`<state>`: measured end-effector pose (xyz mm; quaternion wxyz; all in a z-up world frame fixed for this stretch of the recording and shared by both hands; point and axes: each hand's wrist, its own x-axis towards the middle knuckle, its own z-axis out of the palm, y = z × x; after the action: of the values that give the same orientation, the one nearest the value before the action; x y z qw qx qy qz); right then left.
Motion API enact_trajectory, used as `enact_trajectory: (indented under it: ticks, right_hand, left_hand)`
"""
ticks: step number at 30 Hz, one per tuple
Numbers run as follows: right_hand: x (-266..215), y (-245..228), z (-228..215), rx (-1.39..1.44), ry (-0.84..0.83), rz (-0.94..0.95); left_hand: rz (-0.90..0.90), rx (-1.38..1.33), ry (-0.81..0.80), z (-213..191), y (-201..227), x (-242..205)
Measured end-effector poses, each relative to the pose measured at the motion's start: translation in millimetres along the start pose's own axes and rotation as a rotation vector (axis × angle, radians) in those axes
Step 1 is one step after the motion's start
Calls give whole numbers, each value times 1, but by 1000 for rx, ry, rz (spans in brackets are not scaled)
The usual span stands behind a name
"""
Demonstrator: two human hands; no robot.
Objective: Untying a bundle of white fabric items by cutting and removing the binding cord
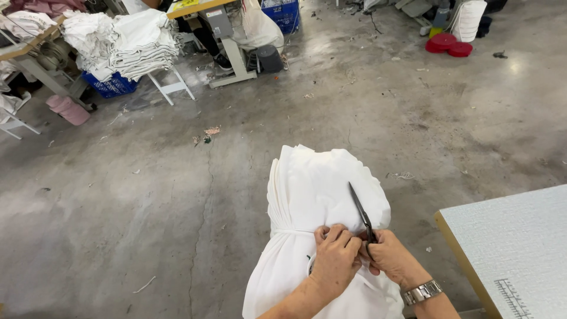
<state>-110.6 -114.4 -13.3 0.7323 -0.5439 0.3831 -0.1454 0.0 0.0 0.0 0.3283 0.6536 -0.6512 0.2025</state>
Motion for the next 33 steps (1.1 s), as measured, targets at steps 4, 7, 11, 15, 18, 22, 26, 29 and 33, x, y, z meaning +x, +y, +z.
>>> enact_trajectory:
  ticks: [4,7,11,15,18,22,26,29,33]
  right_hand:
    - [-2,6,0,9,4,-6]
    - [-15,-8,6,-347,98,-57]
    - [-17,-7,3,-671,100,-181]
    - [-15,-1,-4,-582,90,-243]
    - [-13,-9,-3,-631,2,-432]
    - [4,3,-10,-668,-40,-410]
    - [-10,-22,1,-334,-112,-141]
    - [-16,-26,5,-311,-72,-152]
    - [-1,15,-3,-688,95,-438]
  left_hand:
    - [19,43,-104,2,-1,-6]
    - [25,173,-120,4,5,-3]
    - [-4,163,-66,17,3,-9]
    - [-16,70,-91,17,-3,-12]
    - [-35,21,-113,14,-3,-9]
    - [-55,-30,-65,25,-6,-18]
    - [-60,-47,-54,29,-6,-21]
    - [-42,10,-75,20,-2,-14]
    - [-45,176,-104,14,2,-9]
